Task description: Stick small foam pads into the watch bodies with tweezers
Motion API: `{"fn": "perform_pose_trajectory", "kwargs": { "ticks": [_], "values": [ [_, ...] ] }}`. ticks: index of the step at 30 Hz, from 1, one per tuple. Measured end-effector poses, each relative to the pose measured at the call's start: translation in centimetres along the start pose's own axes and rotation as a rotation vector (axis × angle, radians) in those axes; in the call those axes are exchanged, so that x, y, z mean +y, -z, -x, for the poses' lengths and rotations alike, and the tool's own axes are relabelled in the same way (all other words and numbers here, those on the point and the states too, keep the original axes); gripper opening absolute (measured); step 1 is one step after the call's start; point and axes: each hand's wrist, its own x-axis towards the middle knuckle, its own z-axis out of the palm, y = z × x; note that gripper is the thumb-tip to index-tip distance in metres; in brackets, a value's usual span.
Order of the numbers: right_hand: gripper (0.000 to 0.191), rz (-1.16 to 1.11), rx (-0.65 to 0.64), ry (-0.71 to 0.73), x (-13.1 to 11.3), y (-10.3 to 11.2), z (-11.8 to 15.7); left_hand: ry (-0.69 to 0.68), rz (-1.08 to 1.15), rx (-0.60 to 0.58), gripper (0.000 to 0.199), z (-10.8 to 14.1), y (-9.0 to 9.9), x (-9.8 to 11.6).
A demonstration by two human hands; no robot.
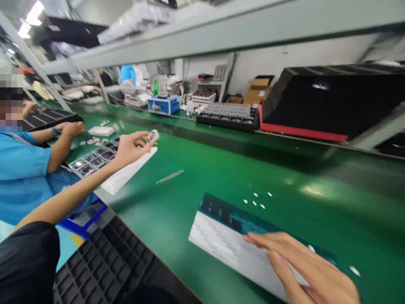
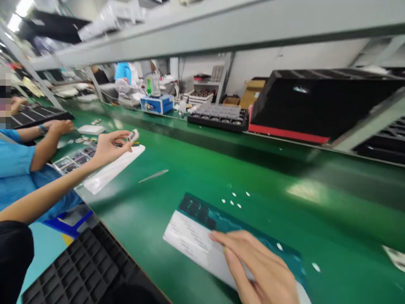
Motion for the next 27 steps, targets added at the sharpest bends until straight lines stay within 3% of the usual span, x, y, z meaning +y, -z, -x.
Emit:
{"fn": "perform_pose_trajectory", "kwargs": {
  "ticks": [1,3,5,7,9,14,17,22,27],
  "values": [
    [0.027,-0.036,0.059,0.013,-0.2,0.1,-0.1,-0.082,0.074,-0.064,0.039,1.9,-1.6,2.6],
    [0.028,-0.08,0.031,-0.065,-0.7,0.0,-0.3,-0.282,0.252,-0.218,0.037,6.0,-3.9,8.0],
    [0.03,-0.102,0.015,-0.182,-1.0,-0.3,-0.3,-0.639,0.517,-0.295,0.033,9.5,-5.1,12.4],
    [0.039,-0.172,0.037,-0.283,-1.0,-0.6,-0.2,-0.801,0.649,-0.296,0.03,11.9,-5.9,15.4],
    [0.044,-0.268,0.053,-0.363,-1.0,-0.8,0.1,-0.875,0.645,-0.254,0.027,13.1,-6.6,17.0],
    [0.039,-0.622,0.003,-0.518,-1.6,-1.0,0.4,-0.959,0.478,-0.124,0.027,13.9,-7.2,17.3],
    [0.038,-0.773,-0.032,-0.588,-1.8,-1.1,0.5,-0.931,0.547,-0.181,0.03,13.9,-7.2,16.6],
    [0.035,-0.837,-0.022,-0.643,-1.2,-1.5,0.6,-0.822,0.623,-0.337,0.027,13.8,-7.8,15.6],
    [0.031,-0.987,0.008,-0.683,-0.8,-1.7,0.7,-0.843,0.629,-0.344,0.027,13.6,-8.2,15.3]
  ]
}}
